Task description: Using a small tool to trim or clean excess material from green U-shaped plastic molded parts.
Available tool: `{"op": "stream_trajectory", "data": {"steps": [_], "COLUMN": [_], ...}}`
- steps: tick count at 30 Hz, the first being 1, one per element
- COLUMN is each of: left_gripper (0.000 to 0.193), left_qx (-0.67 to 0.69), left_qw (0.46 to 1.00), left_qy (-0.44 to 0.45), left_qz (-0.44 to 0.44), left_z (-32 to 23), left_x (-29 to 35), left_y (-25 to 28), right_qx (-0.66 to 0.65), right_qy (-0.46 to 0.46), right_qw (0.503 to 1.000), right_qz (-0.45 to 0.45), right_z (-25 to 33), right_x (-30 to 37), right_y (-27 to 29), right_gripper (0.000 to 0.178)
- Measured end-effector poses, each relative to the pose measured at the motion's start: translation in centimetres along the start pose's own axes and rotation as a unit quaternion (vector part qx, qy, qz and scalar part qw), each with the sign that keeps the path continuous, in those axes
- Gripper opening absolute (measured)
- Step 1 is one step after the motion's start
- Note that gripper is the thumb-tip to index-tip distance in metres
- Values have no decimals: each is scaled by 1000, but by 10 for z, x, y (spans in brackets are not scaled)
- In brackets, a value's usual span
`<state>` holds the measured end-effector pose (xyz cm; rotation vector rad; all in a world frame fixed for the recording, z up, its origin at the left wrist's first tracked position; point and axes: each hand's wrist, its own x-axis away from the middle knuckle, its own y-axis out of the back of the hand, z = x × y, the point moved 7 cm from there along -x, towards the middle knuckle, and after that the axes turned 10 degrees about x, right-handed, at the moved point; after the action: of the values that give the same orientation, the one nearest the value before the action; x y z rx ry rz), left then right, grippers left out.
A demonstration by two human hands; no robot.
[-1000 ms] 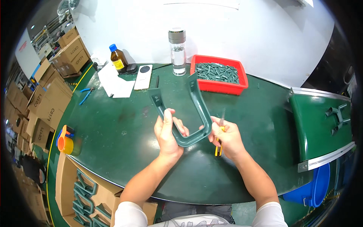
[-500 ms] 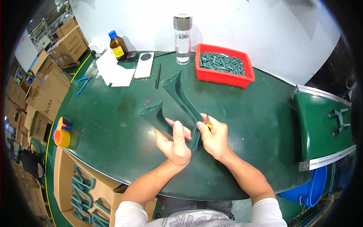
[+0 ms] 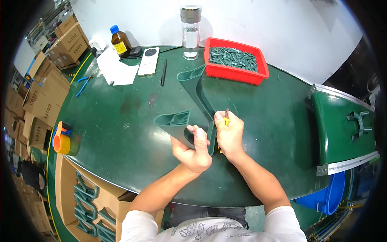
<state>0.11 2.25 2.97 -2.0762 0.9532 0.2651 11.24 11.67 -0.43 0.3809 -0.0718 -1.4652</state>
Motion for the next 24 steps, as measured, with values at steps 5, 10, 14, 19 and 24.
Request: {"op": "stream_trajectory", "data": {"steps": [5,10,14,19,24], "left_gripper": [10,9,8,7,11], "left_qx": [-14,-79,-123,-104,77], "left_qw": [998,993,989,991,972], "left_qy": [-11,-25,-48,19,176], "left_qz": [53,86,62,-79,-134], "left_z": [5,8,4,16,32], "left_x": [-1,3,-6,-24,-44], "left_y": [11,14,12,31,52], "right_qx": [28,161,100,118,50], "right_qy": [-55,-51,-62,136,510], "right_qw": [989,961,975,979,858], "right_qz": [132,219,189,97,-42], "right_z": [-1,-2,-18,33,126], "right_x": [-6,-16,-8,39,62], "right_y": [-1,5,2,-5,67], "right_gripper": [23,29,33,24,10]}}
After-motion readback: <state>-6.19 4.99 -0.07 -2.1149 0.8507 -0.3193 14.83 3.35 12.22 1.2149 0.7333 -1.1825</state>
